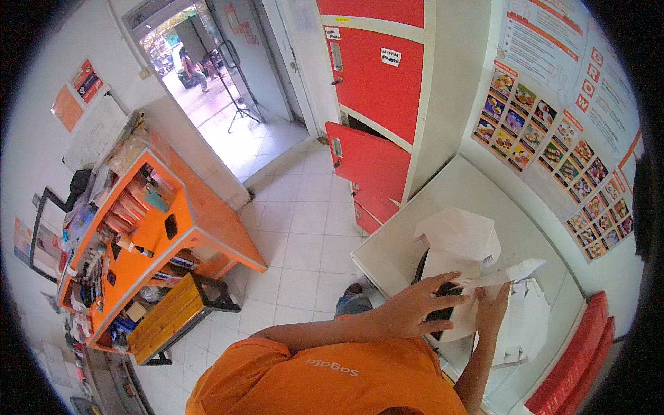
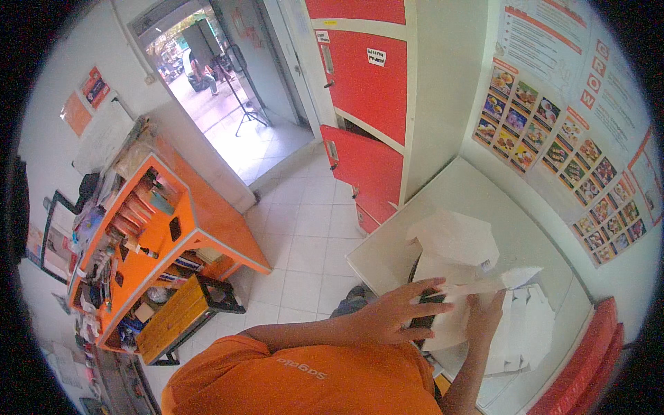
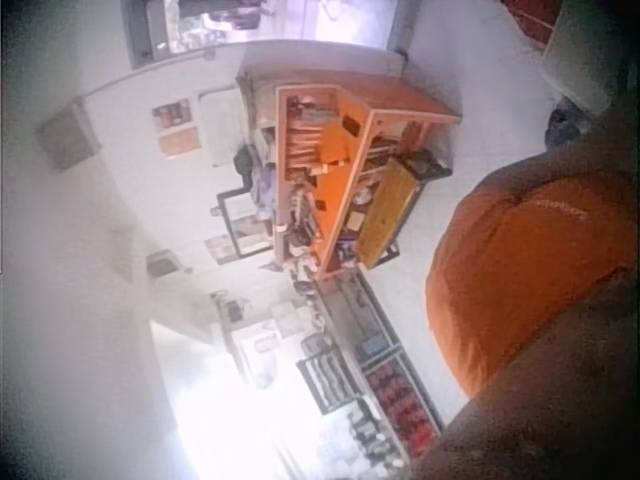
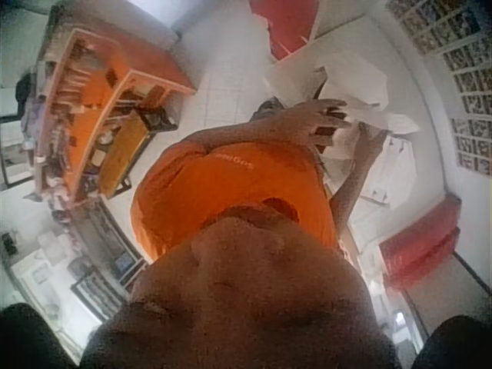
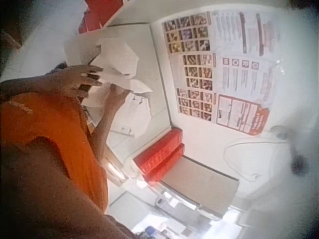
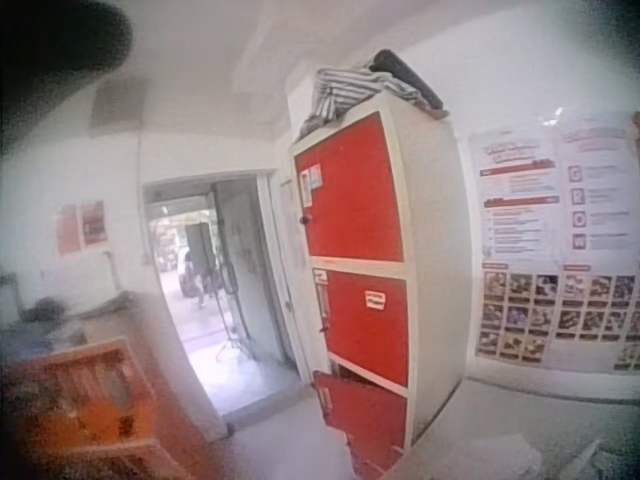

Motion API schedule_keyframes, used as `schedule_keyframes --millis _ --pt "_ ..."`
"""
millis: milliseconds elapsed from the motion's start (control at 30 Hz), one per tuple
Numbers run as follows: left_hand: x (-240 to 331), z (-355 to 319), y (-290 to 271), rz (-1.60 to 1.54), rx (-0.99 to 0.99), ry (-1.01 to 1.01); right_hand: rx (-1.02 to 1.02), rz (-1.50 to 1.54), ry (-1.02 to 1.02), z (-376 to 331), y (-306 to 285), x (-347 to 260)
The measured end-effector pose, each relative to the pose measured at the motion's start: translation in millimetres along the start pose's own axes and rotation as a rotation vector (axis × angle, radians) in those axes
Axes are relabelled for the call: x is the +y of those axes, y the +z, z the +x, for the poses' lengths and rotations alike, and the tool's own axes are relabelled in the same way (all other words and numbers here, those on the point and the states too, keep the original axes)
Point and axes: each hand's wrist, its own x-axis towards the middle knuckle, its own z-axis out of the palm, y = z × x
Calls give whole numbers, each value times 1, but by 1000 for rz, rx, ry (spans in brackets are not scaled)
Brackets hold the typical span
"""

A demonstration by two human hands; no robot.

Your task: The person repeatedly folds flat white cardboard pieces into small box shapes and places them on a counter. The person handles the boxes one at a time, folding the sides and stacking the finished units.

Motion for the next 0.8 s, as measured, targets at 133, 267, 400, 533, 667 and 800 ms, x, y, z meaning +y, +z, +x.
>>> schedule_keyframes --millis 133,267,400,533,667,800 --pt "-28 -7 3 -258 159 -113 -85 675 158 42 -17 147" --pt "-145 -33 15 -15 487 -161 -105 624 218 65 -18 176" --pt "-172 -20 17 -60 347 -484 -107 517 207 94 5 184" --pt "-193 -14 28 -6 263 -462 -141 -294 -18 97 26 111" --pt "-206 -5 32 19 147 -316 -43 -481 40 85 37 102" --pt "-213 0 23 196 -51 -337 -93 -553 88 80 38 115"
